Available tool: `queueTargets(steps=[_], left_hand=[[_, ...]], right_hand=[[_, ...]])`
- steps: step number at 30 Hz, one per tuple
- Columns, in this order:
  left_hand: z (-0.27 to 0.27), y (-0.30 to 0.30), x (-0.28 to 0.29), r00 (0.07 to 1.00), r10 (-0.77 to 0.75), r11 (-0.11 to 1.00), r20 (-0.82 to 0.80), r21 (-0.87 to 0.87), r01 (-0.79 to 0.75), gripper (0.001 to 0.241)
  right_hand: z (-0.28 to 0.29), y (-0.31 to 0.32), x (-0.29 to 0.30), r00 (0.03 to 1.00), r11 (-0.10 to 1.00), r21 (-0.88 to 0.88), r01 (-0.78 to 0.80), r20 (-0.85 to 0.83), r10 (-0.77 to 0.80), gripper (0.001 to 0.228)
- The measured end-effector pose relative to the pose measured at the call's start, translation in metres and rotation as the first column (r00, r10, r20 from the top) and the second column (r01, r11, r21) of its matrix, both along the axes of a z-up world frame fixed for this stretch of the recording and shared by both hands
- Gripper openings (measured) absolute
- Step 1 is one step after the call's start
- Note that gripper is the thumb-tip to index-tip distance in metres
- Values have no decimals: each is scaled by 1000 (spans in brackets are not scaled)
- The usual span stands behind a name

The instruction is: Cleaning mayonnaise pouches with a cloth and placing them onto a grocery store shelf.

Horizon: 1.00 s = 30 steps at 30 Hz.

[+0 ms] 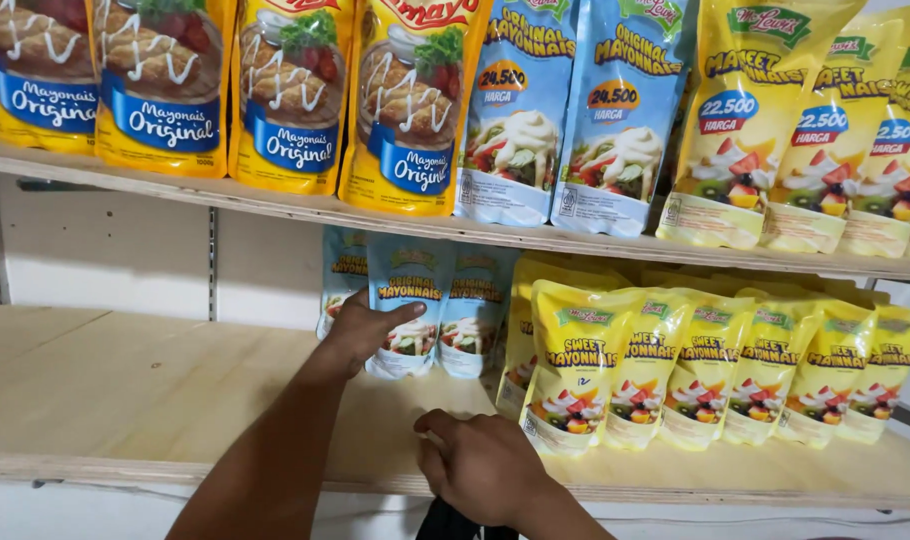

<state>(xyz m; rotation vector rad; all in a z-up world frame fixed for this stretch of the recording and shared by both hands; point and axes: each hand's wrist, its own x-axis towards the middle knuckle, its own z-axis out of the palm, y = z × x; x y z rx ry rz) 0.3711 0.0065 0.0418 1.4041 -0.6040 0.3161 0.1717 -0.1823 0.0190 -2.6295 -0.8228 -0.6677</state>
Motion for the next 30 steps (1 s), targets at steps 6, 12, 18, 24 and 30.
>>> queueTargets(steps=[6, 12, 18, 24, 30], left_hand=[[-15, 22, -6, 977, 207, 892, -53, 421, -166, 58], [-30, 20, 20, 959, 282, 826, 17, 504, -251, 59], [-34, 17, 16, 951, 308, 849, 37, 440, -292, 61], [-36, 16, 7, 926, 365, 795, 93, 487, -362, 59], [-33, 13, -48, 957, 263, 830, 123, 478, -289, 65]], right_hand=[[-4, 0, 0, 1000, 999, 28, -15, 7, 15, 26], [-3, 0, 1, 1000, 999, 32, 9, 22, -9, 26], [-4, 1, 2, 1000, 1000, 27, 14, 13, -14, 27], [-4, 0, 2, 999, 999, 16, 38, 6, -38, 27], [-2, 0, -3, 998, 997, 43, 59, -11, -58, 25]])
